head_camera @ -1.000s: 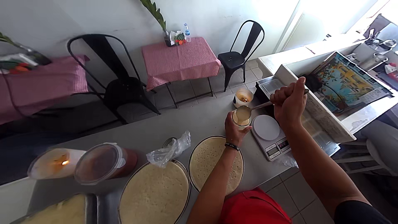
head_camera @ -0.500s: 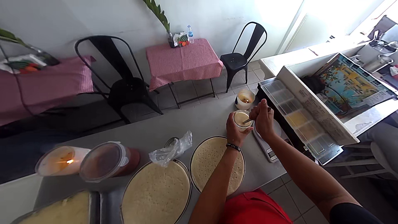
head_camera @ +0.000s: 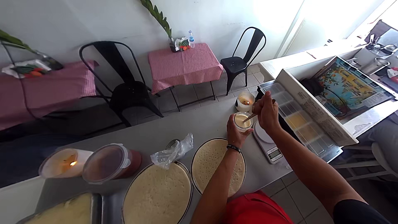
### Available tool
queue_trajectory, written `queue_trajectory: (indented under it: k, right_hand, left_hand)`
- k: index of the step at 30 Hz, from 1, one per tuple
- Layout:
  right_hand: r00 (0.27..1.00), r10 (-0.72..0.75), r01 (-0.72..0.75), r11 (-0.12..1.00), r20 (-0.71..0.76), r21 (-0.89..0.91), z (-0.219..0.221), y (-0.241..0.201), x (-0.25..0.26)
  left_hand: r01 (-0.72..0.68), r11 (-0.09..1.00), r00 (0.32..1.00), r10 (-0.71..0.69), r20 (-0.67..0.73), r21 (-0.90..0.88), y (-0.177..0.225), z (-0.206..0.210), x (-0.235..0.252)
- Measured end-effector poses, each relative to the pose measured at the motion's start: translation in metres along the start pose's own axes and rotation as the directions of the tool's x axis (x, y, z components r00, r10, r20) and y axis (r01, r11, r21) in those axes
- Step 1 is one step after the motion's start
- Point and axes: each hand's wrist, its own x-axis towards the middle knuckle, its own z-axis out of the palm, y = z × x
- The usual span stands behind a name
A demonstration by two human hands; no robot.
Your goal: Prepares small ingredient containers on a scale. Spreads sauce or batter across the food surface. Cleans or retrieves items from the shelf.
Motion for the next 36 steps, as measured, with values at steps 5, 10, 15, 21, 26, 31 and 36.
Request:
queue_trajectory:
  k: [5,10,15,21,26,31,36]
  right_hand:
    - [0.996,-0.085,0.09,0.984,-0.04,0.156,-0.007,-0.027,0.017]
    - [0.987,-0.157,0.152,0.982,0.035,0.116,-0.005,-0.052,-0.001]
    - [0.979,-0.16,0.164,0.986,0.125,-0.02,0.0,-0.02,-0.01]
    - [0.991,-0.065,0.074,0.995,0.119,-0.067,0.001,0.018,-0.011]
    - [0.983,-0.001,0.053,0.957,0.181,-0.286,-0.009,0.04,-0.009]
    - [0.888,0.086,0.368,0.455,0.451,-0.811,-0.021,0.028,-0.007]
    - [0.874,0.346,0.191,0.399,0.34,-0.897,-0.02,0.016,0.0]
  left_hand:
    - [-0.004,1.0,1.0,0.004,0.008,0.0,0.0,0.0,0.0]
    - [0.032,0.999,0.999,-0.032,0.037,0.006,0.003,-0.001,0.0]
    - [0.023,1.0,0.999,-0.023,0.029,0.0,0.003,-0.001,-0.001]
    - [0.02,1.0,0.999,-0.02,0.027,0.003,0.002,-0.001,0.0]
    - [0.013,1.0,1.0,-0.013,0.027,-0.012,0.003,-0.002,0.0]
    - [-0.001,1.0,0.989,0.0,0.146,0.007,0.003,-0.014,0.013]
    - [-0.012,0.999,0.974,0.0,0.228,0.052,0.004,-0.021,0.026]
